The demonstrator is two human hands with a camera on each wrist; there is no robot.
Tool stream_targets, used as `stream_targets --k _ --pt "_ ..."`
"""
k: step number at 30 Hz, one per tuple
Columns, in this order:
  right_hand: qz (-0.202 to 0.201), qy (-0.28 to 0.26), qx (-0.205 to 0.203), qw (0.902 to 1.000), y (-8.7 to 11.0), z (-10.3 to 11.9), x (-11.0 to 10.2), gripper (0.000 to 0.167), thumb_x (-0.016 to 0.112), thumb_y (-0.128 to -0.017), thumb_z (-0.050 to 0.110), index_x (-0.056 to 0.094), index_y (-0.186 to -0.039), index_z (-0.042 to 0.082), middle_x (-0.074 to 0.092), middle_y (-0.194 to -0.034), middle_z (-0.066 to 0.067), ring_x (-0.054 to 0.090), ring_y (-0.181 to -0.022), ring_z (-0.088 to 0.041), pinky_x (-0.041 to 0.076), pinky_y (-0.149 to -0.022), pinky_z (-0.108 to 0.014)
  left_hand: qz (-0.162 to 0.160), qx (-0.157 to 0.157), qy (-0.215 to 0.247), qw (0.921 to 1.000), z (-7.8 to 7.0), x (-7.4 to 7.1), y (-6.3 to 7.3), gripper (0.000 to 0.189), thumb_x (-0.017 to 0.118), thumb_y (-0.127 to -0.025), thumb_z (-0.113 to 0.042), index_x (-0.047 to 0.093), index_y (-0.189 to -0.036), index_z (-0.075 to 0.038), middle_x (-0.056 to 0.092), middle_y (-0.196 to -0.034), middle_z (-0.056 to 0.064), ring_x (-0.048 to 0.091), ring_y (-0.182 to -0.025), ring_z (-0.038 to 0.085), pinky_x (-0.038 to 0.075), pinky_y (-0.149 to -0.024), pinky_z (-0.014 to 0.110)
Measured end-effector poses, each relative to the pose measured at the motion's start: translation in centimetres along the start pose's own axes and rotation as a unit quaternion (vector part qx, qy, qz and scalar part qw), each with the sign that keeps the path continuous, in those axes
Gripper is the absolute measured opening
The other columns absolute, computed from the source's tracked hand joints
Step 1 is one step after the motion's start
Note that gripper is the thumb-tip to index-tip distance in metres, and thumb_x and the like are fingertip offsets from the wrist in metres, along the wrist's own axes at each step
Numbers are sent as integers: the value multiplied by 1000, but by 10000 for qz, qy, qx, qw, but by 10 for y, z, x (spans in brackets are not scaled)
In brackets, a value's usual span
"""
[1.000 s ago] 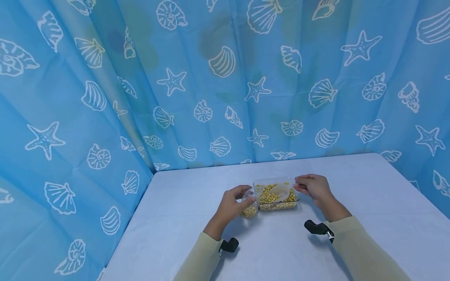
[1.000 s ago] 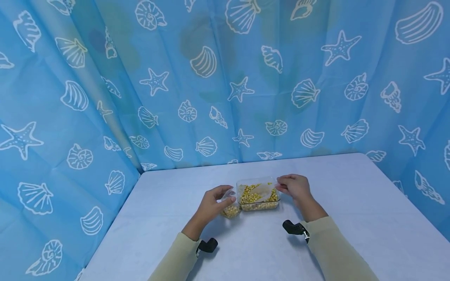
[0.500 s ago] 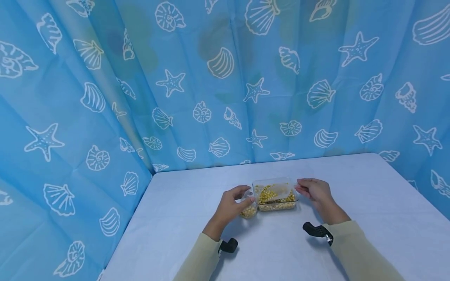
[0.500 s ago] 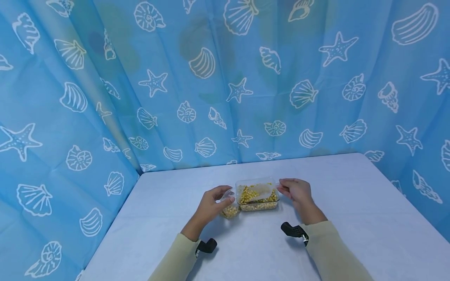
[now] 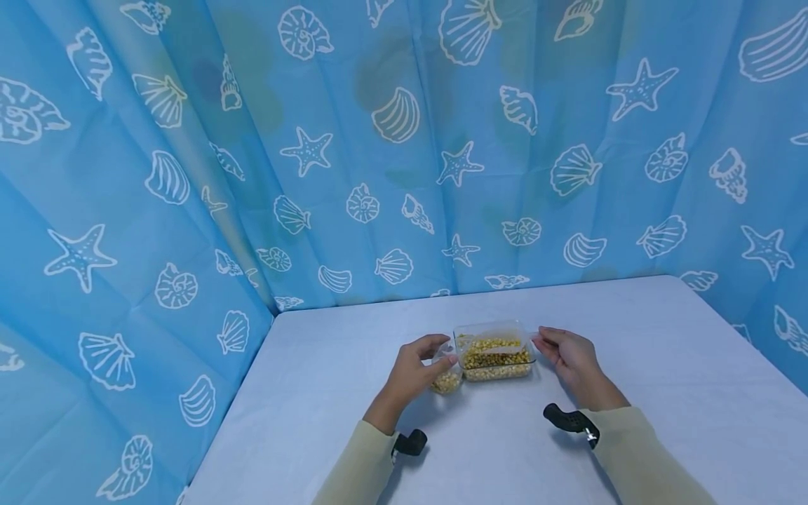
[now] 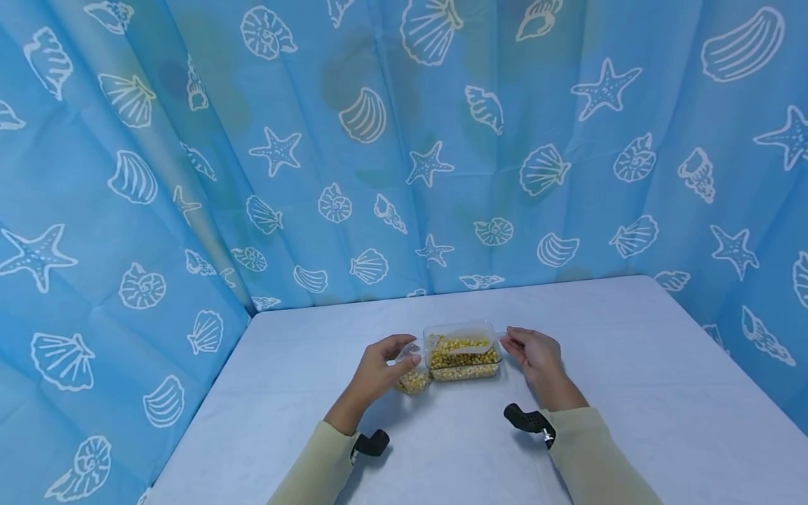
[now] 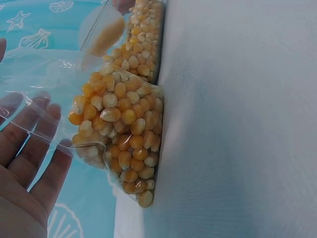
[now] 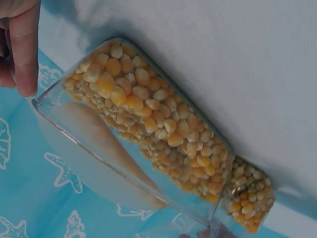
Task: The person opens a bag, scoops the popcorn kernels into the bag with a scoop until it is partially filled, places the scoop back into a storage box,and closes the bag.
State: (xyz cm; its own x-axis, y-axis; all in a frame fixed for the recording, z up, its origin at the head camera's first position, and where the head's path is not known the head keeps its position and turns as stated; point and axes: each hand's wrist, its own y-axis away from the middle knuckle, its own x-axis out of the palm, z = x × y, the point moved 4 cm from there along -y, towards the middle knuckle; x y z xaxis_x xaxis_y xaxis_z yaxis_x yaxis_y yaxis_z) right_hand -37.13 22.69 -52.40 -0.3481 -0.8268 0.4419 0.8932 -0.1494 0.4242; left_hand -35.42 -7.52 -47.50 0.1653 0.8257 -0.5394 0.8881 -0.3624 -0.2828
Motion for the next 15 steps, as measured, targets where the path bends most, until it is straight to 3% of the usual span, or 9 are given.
stream_targets --k 15 --pt "200 -632 -55 9978 10 16 10 36 61 -97 12 48 -131 9 53 -116 -6 62 -98 -11 50 -88 -24 12 -50 -48 10000 2 -1 1 53 66 -91 -45 61 -131 -12 64 -122 0 59 -112 19 47 -95 43"
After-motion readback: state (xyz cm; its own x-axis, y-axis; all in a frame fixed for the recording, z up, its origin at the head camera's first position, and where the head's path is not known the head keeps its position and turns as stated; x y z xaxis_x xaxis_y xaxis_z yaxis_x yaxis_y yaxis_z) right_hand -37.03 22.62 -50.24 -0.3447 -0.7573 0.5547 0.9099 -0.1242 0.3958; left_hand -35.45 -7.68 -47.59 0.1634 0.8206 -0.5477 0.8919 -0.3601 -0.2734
